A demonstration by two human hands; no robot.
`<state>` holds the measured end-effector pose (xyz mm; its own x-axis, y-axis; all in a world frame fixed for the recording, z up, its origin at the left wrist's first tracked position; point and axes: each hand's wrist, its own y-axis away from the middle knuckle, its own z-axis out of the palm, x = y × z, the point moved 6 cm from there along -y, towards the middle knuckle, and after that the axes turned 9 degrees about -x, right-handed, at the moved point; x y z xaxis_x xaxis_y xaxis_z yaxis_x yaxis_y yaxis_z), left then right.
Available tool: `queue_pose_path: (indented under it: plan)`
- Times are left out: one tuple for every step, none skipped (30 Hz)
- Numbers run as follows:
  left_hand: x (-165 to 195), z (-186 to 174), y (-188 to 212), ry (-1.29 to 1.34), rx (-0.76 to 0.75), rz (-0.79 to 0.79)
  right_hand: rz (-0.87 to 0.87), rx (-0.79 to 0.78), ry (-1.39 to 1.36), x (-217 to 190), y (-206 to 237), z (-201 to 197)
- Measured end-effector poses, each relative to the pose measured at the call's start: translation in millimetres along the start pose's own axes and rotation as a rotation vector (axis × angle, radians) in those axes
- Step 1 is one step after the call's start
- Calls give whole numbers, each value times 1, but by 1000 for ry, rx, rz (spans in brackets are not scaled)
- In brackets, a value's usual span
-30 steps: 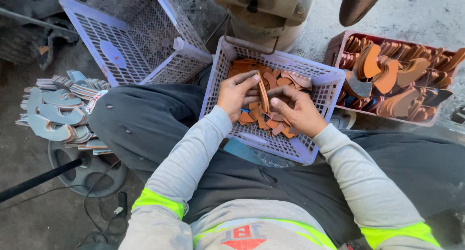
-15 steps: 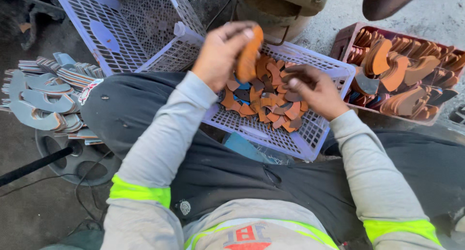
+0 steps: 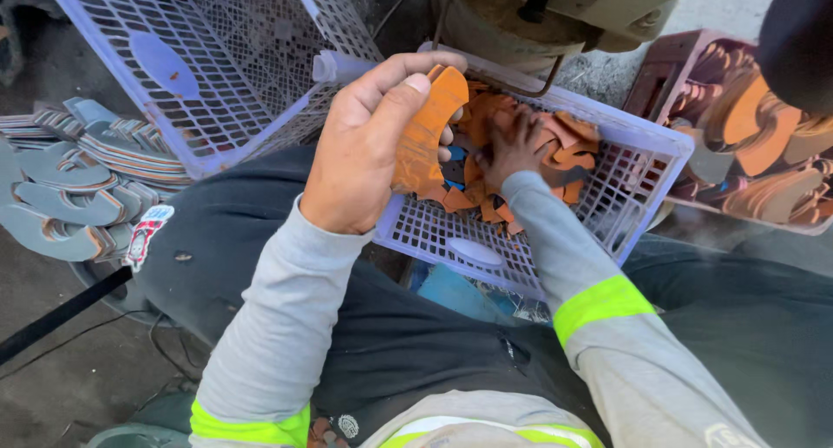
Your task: The person sits on the floor and sorts orange and black shoe sole parts from a white basket into a red basket. They pick up parts, inspect them, and place them into the red basket repeatedly.
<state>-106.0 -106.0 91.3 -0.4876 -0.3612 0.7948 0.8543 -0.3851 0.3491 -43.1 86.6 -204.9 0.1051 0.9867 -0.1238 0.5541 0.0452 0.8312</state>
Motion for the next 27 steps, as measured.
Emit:
queue_pose_path:
  plan:
    - [1, 1, 0, -19, -1, -3, -57, -25, 19, -7, 5, 12]
    - [1, 2, -2, -24, 3, -10, -111, -48, 37, -12, 14, 20]
    - [2, 3, -3, -33, 9, -10, -170, -64, 58, -16, 20, 25]
    - [4, 3, -4, -42, 10, -9, -146, -84, 44, -13, 25, 30]
    - [4, 4, -5, -51, 9, -8, -122, -103, 30, -9, 29, 34]
    - [4, 5, -5, -61, 15, -9, -104, -126, 18, -6, 30, 37]
    - [4, 5, -4, -69, 23, -17, -86, -72, 20, -3, 31, 36]
    - [3, 5, -2, -79, 22, -15, -65, -20, 20, 0, 31, 34]
    - [3, 5, -1, -89, 20, -11, -42, 34, 19, 2, 30, 33]
    - [4, 4, -1, -102, 16, 0, -50, 140, -4, 1, 29, 29]
    - [2, 3, 0, -105, 28, -6, -63, 250, -26, -2, 29, 24]
    - [1, 2, 0, -107, 41, -15, -75, 358, -49, -6, 31, 20]
    - [0, 1, 1, -109, 51, -28, -70, 322, -39, -11, 28, 25]
    - [1, 2, 1, -120, 46, -17, -64, 287, -29, -18, 24, 28]
    - [2, 3, 0, -131, 37, -4, -55, 253, -18, -23, 22, 30]
    - [3, 4, -1, -142, 26, 13, 11, 211, -36, -24, 19, 34]
    - [2, 4, -1, -150, 43, -6, 77, 172, -53, -28, 18, 38]
    - [1, 4, -2, -154, 57, -26, 147, 132, -70, -28, 16, 41]
    - [-1, 4, -4, -158, 68, -49, 133, 141, -90, -31, 13, 40]
    - [-1, 4, -5, -156, 58, -41, 119, 145, -110, -34, 11, 41]
    - [-2, 3, -5, -153, 48, -37, 107, 146, -130, -36, 11, 43]
    - [-4, 3, -6, -147, 39, -32, 105, 138, -57, -36, 13, 44]
    - [-10, 2, -7, -149, 49, -46, 96, 133, 16, -37, 15, 45]
    - [-16, -2, -8, -156, 57, -54, 86, 135, 86, -38, 16, 44]
    - [-22, -6, -11, -165, 61, -61, 46, 133, 72, -37, 17, 44]
    - [-30, -10, -16, -328, 43, -83, 6, 127, 60, -35, 17, 42]
    - [-41, -16, -19, -484, 31, -112, -36, 110, 52, -32, 21, 43]
